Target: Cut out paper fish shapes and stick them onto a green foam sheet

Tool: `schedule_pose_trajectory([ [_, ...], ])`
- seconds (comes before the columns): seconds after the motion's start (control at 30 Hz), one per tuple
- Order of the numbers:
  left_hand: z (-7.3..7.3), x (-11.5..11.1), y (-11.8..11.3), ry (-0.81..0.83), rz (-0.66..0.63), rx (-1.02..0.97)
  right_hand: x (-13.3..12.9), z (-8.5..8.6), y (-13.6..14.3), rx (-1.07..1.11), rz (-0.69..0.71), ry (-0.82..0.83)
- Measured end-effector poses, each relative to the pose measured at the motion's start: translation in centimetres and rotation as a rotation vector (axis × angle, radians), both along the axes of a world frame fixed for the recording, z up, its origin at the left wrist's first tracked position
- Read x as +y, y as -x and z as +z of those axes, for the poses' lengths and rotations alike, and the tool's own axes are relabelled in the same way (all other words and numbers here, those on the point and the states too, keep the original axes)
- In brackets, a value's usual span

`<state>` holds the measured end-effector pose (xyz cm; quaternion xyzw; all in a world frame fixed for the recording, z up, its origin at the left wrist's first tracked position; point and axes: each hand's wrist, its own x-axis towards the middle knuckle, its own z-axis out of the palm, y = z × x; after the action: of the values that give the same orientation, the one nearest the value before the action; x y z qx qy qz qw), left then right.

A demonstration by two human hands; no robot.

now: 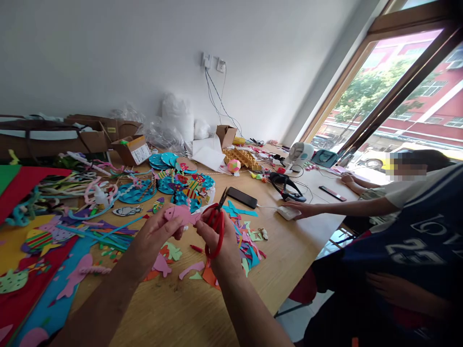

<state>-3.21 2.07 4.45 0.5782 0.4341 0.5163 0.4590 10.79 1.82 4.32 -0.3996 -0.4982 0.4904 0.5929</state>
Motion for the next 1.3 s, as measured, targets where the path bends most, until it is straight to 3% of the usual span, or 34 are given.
schedule_pose_trajectory([
  [0.13, -0.1, 0.1, -0.4, -0.017, 0.039, 0.096, -0.1, -0.2, 0.8, 0.044, 0.032, 0.020],
  [0.27, 0.2, 0.1, -0.1, -0.039, 0.113, 0.095, -0.7, -0.3, 0.8, -0.055, 0.126, 0.006],
  [0.43, 0.6, -0.2, 0.2, -0.033, 0.128, -0.023, -2.1, -1.9, -0.1, -0.284, 0.250, -0.007],
  [0.57, 0.8, -0.4, -0.1, 0.034, 0.111, -0.160, -3.0, -2.4, -0.1, -0.317, 0.293, 0.048],
  [0.9, 1.0, -0.5, -0.6, 0.041, 0.130, -0.206, -3.0, -2.5, 0.5, -0.227, 0.302, 0.139],
  [1.3, 0.1, -0.3, -0.7, 0.024, 0.095, -0.209, -2.8, -3.0, 0.8, -0.174, 0.285, 0.167],
])
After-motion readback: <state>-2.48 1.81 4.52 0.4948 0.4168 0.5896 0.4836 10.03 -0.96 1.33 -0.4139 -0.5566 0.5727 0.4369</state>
